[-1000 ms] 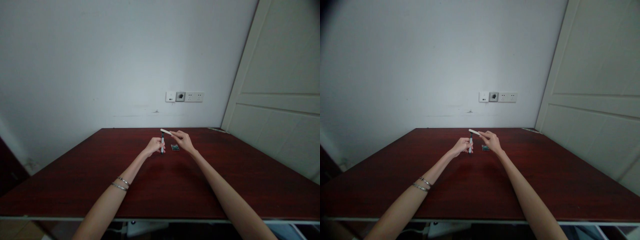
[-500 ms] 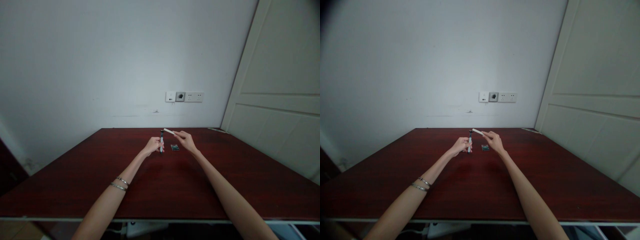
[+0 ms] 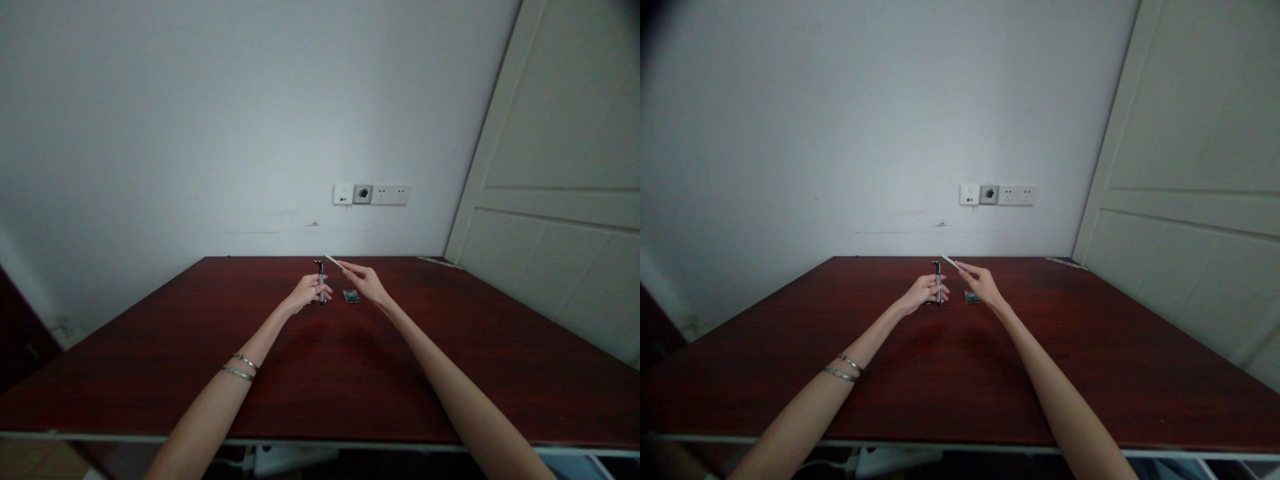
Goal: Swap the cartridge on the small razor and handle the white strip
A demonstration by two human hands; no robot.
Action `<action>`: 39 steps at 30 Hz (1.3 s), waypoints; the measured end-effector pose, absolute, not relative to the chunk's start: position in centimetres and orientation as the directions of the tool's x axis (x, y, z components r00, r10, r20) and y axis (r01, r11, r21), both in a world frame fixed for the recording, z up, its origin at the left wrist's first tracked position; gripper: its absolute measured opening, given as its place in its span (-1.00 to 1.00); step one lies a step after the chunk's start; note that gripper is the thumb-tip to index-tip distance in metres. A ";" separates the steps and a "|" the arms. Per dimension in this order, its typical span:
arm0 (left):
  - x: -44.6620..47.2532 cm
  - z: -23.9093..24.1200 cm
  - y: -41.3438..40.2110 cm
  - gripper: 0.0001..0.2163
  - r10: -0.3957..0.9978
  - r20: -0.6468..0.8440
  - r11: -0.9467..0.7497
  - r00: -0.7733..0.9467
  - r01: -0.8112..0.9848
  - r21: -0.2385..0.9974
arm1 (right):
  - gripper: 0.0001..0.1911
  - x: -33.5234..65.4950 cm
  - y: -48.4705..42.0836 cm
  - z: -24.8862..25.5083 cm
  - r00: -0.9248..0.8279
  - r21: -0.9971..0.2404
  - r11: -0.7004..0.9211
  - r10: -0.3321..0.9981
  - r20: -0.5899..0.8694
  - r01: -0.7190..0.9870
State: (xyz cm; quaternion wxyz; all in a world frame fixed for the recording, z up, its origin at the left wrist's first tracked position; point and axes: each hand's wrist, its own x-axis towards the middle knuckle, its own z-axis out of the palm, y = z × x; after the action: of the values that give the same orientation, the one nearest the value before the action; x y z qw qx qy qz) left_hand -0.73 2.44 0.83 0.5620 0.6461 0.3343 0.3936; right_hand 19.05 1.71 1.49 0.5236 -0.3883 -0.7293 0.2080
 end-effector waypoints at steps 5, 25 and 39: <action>-0.8 0.4 2.9 -0.73 0.859 0.138 -0.148 0.492 -0.018 0.989 | -0.57 19.4 1.3 1.9 -0.238 -0.740 0.611 0.792 0.563 0.283; -0.8 0.0 3.0 -0.80 0.850 0.193 -0.220 0.491 -0.004 0.976 | -0.64 19.8 0.8 2.8 -0.216 -0.678 0.665 0.745 0.631 0.313; -0.8 0.5 2.7 -0.82 0.860 0.210 -0.243 0.465 0.012 0.970 | -0.66 20.1 0.4 3.4 -0.321 -0.651 0.680 0.733 0.600 0.336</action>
State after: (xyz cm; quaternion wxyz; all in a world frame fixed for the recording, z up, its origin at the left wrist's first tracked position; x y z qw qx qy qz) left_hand -0.84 2.68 0.45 0.5240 0.6766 0.3224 0.4046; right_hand 20.10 0.40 3.44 0.4729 -0.3404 -0.7852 0.2097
